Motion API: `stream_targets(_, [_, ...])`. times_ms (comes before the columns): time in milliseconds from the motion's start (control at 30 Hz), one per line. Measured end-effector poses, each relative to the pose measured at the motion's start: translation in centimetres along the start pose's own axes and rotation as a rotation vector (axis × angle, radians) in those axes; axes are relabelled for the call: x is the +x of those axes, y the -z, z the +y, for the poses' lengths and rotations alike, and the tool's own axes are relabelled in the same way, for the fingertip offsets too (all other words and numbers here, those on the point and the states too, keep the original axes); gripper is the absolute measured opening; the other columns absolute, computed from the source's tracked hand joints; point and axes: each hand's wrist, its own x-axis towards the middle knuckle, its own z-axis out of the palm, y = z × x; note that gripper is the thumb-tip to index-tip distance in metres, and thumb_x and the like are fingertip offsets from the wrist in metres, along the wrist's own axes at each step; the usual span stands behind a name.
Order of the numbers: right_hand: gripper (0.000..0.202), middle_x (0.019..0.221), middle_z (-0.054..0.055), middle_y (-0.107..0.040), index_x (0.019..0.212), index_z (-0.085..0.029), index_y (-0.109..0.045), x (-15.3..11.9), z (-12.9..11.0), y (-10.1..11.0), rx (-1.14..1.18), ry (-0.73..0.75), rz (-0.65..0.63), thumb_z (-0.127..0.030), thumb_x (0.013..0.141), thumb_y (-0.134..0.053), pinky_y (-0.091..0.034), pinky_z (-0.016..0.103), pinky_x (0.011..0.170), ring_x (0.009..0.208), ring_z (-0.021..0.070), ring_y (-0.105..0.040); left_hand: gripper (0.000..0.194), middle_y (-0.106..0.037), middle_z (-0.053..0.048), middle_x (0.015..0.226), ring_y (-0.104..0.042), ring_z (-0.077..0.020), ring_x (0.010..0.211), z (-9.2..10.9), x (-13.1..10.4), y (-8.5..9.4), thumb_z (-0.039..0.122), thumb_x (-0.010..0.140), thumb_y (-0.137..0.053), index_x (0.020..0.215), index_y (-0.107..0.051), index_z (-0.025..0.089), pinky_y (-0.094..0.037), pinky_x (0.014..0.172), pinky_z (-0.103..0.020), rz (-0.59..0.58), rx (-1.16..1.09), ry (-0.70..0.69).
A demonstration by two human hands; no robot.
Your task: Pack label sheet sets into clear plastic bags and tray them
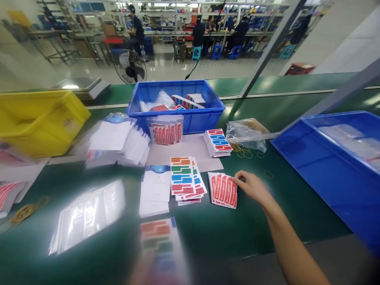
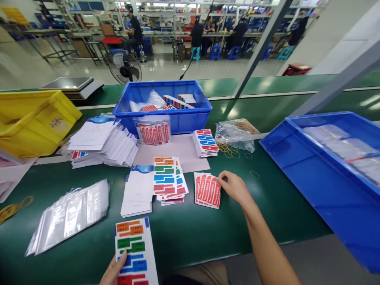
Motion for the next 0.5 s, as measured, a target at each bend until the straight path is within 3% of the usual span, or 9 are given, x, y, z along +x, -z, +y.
stream_targets(133, [0.045,0.066,0.006,-0.065,0.065,-0.022,-0.061,-2.6,-2.8,3.7,0.225,0.074,-0.11,-0.062,0.084,-0.051,-0.047,0.032,0.055,0.062,0.0216,-0.06,0.037,-0.077,-0.007,0.09,-0.07,-0.0345,0.092,0.5,0.2,0.4,0.028,0.072,-0.072,0.108,-0.066,0.02,-0.057,0.082,-0.049,0.036,-0.051,-0.076])
stream_targets(200, [0.04,0.075,0.009,-0.067,0.067,-0.023,-0.063,-4.0,-5.6,5.1,0.357,0.159,-0.219,-0.056,0.087,-0.053,-0.05,0.032,0.062,0.07,0.0223,-0.063,0.033,-0.076,-0.008,0.094,-0.07,-0.0341,0.094,0.7,0.4,0.5,0.035,0.076,-0.068,0.104,-0.067,0.019,-0.058,0.081,-0.048,0.031,-0.063,-0.11])
stream_targets(267, [0.039,0.077,0.008,-0.067,0.066,-0.022,-0.061,-5.2,-9.4,4.7,0.504,0.289,-0.378,-0.049,0.092,-0.05,-0.052,0.031,0.065,0.072,0.0206,-0.063,0.032,-0.076,-0.007,0.093,-0.069,-0.0331,0.095,0.9,0.4,0.6,0.042,0.079,-0.063,0.102,-0.069,0.02,-0.058,0.079,-0.047,0.018,-0.07,-0.134])
stream_targets(367, [0.032,0.085,0.006,-0.065,0.072,-0.021,-0.058,-6.5,-15.9,0.4,0.546,0.543,-0.514,-0.04,0.096,-0.048,-0.053,0.031,0.074,0.081,0.0191,-0.063,0.032,-0.076,-0.001,0.088,-0.07,-0.0295,0.094,1.1,0.2,0.8,0.049,0.083,-0.053,0.097,-0.071,0.026,-0.06,0.07,-0.044,-0.012,0.022,-0.193])
stream_targets(400, [0.028,0.099,0.007,-0.064,0.076,-0.021,-0.059,-6.9,-17.7,-1.6,0.47,0.604,-0.493,-0.038,0.096,-0.049,-0.052,0.034,0.083,0.095,0.0212,-0.061,0.032,-0.076,0.001,0.085,-0.071,-0.0281,0.091,1.1,0.0,1.0,0.05,0.085,-0.05,0.096,-0.071,0.029,-0.059,0.066,-0.042,-0.017,0.102,-0.239])
stream_targets(500, [0.025,0.129,0.014,-0.052,0.075,-0.018,-0.057,-7.6,-21.1,-7.6,0.237,0.677,-0.263,-0.028,0.096,-0.048,-0.041,0.048,0.101,0.126,0.0316,-0.043,0.03,-0.074,0.001,0.077,-0.071,-0.0266,0.081,1.7,-0.8,1.9,0.049,0.084,-0.053,0.094,-0.072,0.028,-0.057,0.059,-0.038,-0.027,0.402,-0.412])
